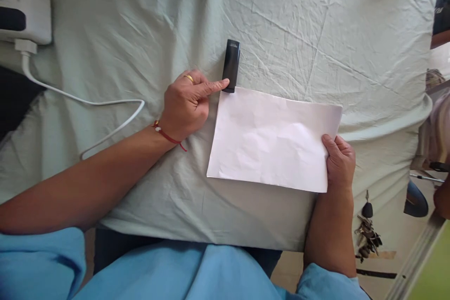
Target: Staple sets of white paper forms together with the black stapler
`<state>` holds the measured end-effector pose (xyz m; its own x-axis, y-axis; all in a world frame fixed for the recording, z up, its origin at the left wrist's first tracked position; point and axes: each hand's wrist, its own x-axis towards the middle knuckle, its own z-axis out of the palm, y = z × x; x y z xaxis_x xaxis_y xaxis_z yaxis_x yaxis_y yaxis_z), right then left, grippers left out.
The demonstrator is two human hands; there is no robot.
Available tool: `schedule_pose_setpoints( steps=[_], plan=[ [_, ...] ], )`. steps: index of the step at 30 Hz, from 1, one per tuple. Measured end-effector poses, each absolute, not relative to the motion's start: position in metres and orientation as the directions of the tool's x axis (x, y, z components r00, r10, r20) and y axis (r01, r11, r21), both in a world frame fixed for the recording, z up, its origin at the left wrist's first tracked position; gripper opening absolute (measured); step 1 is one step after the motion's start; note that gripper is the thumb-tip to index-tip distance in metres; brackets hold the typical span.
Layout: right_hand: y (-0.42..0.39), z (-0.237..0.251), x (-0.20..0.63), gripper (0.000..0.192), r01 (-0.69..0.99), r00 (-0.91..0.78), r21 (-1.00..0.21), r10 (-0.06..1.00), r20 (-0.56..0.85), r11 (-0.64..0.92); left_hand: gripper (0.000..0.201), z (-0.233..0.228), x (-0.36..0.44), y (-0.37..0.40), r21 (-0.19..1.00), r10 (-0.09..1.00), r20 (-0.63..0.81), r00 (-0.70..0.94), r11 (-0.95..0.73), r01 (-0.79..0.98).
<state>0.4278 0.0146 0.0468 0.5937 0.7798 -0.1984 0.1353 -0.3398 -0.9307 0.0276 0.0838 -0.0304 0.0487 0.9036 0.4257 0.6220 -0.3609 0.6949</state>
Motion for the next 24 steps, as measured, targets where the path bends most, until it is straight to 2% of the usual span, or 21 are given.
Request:
schedule_pose_setpoints(
  steps=[3, 8, 11, 16, 19, 21, 24],
  plan=[
    [0.015, 0.043, 0.429, 0.054, 0.129, 0.59, -0.943, 0.788, -0.176, -0.307, 0.061, -0.029, 0.028, 0.085, 0.682, 0.909, 0.413, 0.058, -0.351, 0.642],
    [0.01, 0.034, 0.432, 0.068, 0.184, 0.525, -0.946, 0.84, -0.133, -0.265, 0.058, -0.025, 0.021, 0.086, 0.76, 0.911, 0.398, 0.111, -0.395, 0.516],
    [0.005, 0.029, 0.436, 0.066, 0.217, 0.476, -0.947, 0.873, -0.111, -0.238, 0.059, -0.025, 0.018, 0.087, 0.796, 0.906, 0.408, 0.111, -0.413, 0.442],
    [0.0, 0.023, 0.437, 0.059, 0.242, 0.466, -0.955, 0.884, -0.043, -0.174, 0.048, -0.034, 0.018, 0.089, 0.81, 0.897, 0.435, 0.077, -0.428, 0.401],
    [0.0, 0.021, 0.435, 0.054, 0.23, 0.515, -0.966, 0.857, 0.018, -0.119, 0.056, -0.036, 0.018, 0.089, 0.813, 0.884, 0.464, 0.062, -0.452, 0.368],
    [0.002, 0.019, 0.433, 0.052, 0.234, 0.555, -0.968, 0.83, 0.055, -0.092, 0.059, -0.03, 0.018, 0.087, 0.852, 0.914, 0.393, 0.099, -0.402, 0.336],
    [0.005, 0.016, 0.432, 0.052, 0.228, 0.604, -0.972, 0.792, 0.093, -0.06, 0.048, -0.015, 0.019, 0.083, 0.907, 0.957, 0.257, 0.133, -0.287, 0.307]
  ],
)
